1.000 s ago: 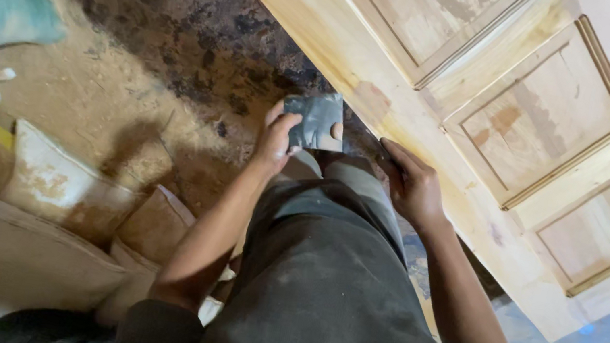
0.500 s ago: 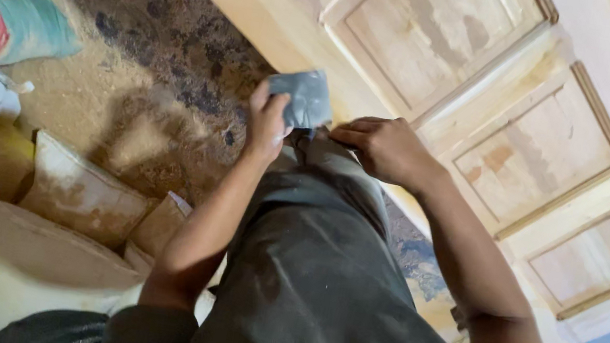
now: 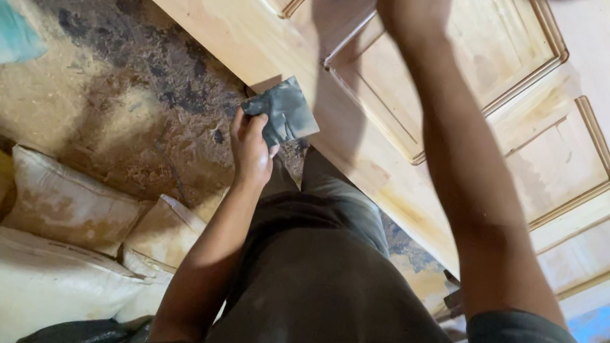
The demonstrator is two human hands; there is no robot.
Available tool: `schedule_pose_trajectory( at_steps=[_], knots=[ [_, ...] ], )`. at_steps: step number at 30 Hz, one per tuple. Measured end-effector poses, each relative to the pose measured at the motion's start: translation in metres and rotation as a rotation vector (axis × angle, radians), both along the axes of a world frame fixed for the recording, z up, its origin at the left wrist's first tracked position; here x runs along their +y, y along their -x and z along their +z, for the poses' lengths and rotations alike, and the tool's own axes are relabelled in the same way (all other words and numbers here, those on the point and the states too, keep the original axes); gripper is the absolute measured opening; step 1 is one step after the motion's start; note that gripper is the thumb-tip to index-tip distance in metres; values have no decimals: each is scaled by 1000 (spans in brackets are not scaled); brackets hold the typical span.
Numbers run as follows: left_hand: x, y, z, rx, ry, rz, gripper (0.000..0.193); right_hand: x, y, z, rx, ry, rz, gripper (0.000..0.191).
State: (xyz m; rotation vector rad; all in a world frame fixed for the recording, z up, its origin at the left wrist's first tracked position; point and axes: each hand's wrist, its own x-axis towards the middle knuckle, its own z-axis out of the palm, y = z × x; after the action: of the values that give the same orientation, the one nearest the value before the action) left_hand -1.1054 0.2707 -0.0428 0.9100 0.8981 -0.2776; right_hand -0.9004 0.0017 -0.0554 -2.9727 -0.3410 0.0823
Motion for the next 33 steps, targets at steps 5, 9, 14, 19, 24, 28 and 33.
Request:
schedule_pose_trajectory(
  at_steps=[5,9,14,19,24,28,33],
  knots=[
    [34,-17,-9,-16,41,-41,8,57,53,15,-207,-93,123,37],
    [65,-39,-2,-30,57,-73,9,44,28,43,74,-93,12,35],
    [107,-44,-3,65,-23,-84,12,11,-4,27,-18,-13,-220,12],
    [127,-40,-13,67,-8,-98,8,50,34,15,-21,-72,-100,20],
    [122,-49,-5,29,58,-184,7,63,45,52,212,-127,4,22],
    [118,-59,0,67,25,-201,8,22,10,54,55,-69,-146,19],
    [111,-62,-7,80,-17,-171,10,22,5,24,-126,-21,-87,33]
  ],
)
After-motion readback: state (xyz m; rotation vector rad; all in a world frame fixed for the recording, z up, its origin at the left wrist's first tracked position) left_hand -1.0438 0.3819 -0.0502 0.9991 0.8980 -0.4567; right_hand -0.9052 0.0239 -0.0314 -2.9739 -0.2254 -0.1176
